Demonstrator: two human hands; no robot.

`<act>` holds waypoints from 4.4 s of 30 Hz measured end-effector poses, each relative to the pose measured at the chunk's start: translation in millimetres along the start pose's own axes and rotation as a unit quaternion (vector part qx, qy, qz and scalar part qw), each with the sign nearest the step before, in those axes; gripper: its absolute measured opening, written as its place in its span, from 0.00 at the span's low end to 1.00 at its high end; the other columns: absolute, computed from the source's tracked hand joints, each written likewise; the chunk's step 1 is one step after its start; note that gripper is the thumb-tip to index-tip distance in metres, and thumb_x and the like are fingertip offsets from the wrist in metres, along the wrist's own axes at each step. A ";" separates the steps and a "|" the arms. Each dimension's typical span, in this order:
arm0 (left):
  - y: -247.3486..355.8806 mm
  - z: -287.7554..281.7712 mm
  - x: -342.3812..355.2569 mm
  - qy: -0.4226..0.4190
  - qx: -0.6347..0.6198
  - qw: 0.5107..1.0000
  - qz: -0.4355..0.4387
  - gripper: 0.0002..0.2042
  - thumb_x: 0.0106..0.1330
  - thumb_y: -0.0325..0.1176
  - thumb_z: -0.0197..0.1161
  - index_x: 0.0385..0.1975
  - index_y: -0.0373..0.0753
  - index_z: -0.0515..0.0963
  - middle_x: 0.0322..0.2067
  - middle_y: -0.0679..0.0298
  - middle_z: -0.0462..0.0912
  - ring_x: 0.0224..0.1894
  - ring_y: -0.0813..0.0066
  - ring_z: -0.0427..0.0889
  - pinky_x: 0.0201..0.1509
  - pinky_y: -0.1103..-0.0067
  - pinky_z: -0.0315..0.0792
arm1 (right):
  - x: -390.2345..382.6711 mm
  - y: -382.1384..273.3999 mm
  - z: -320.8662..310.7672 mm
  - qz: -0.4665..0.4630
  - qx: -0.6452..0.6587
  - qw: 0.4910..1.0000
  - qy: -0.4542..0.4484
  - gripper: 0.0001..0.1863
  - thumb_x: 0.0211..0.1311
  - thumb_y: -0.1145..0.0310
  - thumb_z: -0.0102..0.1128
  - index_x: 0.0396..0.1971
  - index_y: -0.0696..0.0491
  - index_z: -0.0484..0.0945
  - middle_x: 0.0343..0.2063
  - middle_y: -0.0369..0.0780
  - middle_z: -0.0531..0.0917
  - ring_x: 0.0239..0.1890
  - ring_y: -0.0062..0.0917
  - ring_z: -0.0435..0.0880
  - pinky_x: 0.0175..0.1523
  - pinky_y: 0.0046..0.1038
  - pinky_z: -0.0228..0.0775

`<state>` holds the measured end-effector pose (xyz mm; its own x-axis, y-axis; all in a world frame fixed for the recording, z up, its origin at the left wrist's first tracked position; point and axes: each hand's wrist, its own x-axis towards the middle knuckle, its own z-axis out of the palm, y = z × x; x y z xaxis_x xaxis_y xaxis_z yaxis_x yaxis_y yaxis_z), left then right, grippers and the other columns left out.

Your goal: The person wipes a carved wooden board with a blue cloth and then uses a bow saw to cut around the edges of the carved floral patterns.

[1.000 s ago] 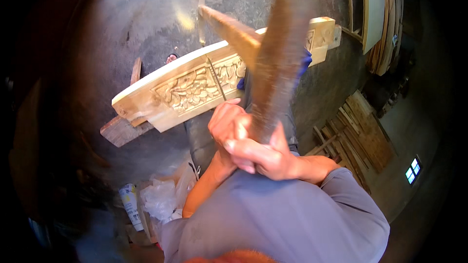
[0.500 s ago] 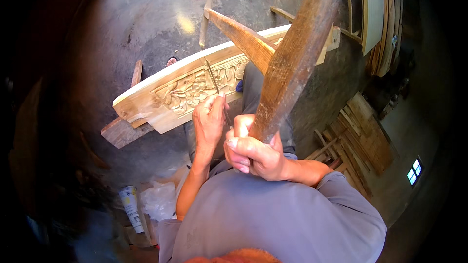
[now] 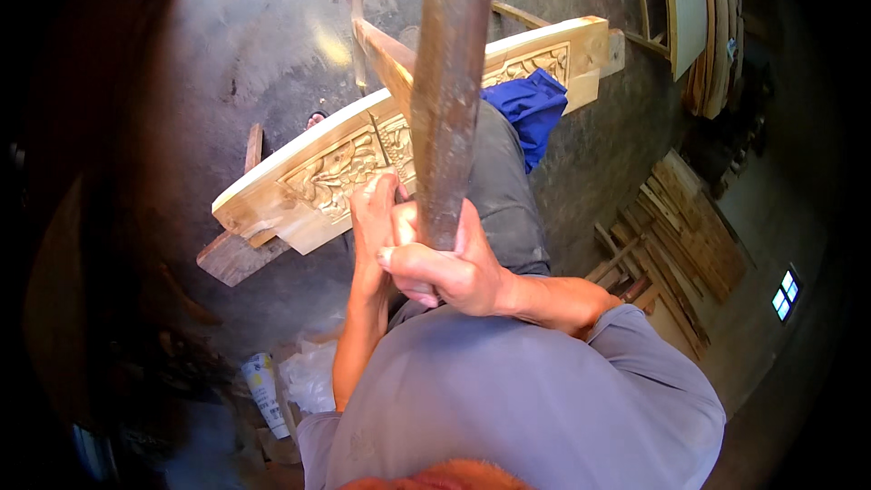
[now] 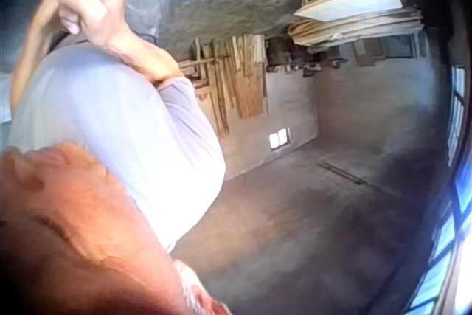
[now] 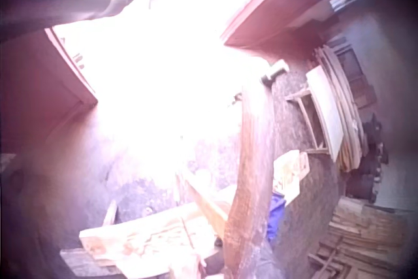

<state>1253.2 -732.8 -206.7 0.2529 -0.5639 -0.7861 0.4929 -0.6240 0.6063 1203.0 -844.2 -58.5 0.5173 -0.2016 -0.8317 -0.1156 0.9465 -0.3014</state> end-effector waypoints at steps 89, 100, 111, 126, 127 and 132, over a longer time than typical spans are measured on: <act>15.0 19.0 -17.3 0.064 -0.095 0.990 -0.088 0.21 0.77 0.38 0.51 0.19 0.35 0.72 0.15 0.68 0.67 0.20 0.79 0.63 0.25 0.74 0.58 | -6.9 9.2 -5.3 -0.032 -0.021 0.999 -0.033 0.15 0.71 0.78 0.55 0.25 0.52 0.62 0.15 0.37 0.71 0.15 0.20 0.67 0.22 0.27 0.60; 17.0 21.9 -17.2 0.061 -0.081 0.995 -0.019 0.20 0.78 0.39 0.51 0.21 0.35 0.72 0.15 0.67 0.66 0.20 0.79 0.64 0.26 0.73 0.59 | -10.4 3.5 -5.1 -0.078 -0.017 0.993 -0.085 0.16 0.71 0.79 0.57 0.25 0.52 0.62 0.14 0.37 0.71 0.14 0.20 0.69 0.22 0.27 0.60; 9.5 30.3 -27.8 0.055 -0.165 0.977 -0.127 0.22 0.80 0.40 0.51 0.20 0.36 0.72 0.15 0.69 0.66 0.19 0.83 0.61 0.23 0.74 0.55 | -21.4 4.1 -18.1 -0.037 -0.037 0.996 -0.079 0.18 0.71 0.76 0.60 0.23 0.52 0.62 0.13 0.36 0.71 0.15 0.19 0.71 0.22 0.27 0.60; 6.8 32.3 -27.4 0.058 -0.120 0.985 -0.110 0.21 0.79 0.40 0.51 0.22 0.35 0.72 0.15 0.70 0.65 0.21 0.82 0.62 0.25 0.74 0.57 | -24.3 5.0 -20.7 -0.040 -0.051 0.996 -0.064 0.19 0.66 0.83 0.57 0.19 0.53 0.61 0.13 0.36 0.72 0.15 0.19 0.69 0.22 0.26 0.62; -0.2 35.0 -29.2 0.065 -0.111 0.987 -0.093 0.21 0.79 0.40 0.51 0.21 0.35 0.72 0.16 0.70 0.65 0.21 0.82 0.63 0.25 0.74 0.57 | -25.8 14.0 -26.3 -0.067 -0.057 0.992 -0.092 0.19 0.66 0.84 0.57 0.19 0.53 0.61 0.13 0.36 0.72 0.14 0.20 0.69 0.22 0.26 0.61; -20.4 29.2 -1.0 0.077 -0.028 0.996 0.037 0.19 0.75 0.37 0.50 0.21 0.34 0.72 0.16 0.66 0.68 0.22 0.78 0.66 0.26 0.73 0.60 | 4.7 14.9 -27.2 -0.027 -0.086 0.995 -0.043 0.16 0.69 0.79 0.56 0.22 0.52 0.62 0.14 0.37 0.71 0.14 0.17 0.68 0.20 0.25 0.57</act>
<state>1218.5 -735.3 -214.7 0.4121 -0.5155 -0.7512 0.5126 -0.5504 0.6590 1180.7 -837.9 -79.6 0.5964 -0.2210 -0.7717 -0.2258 0.8763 -0.4255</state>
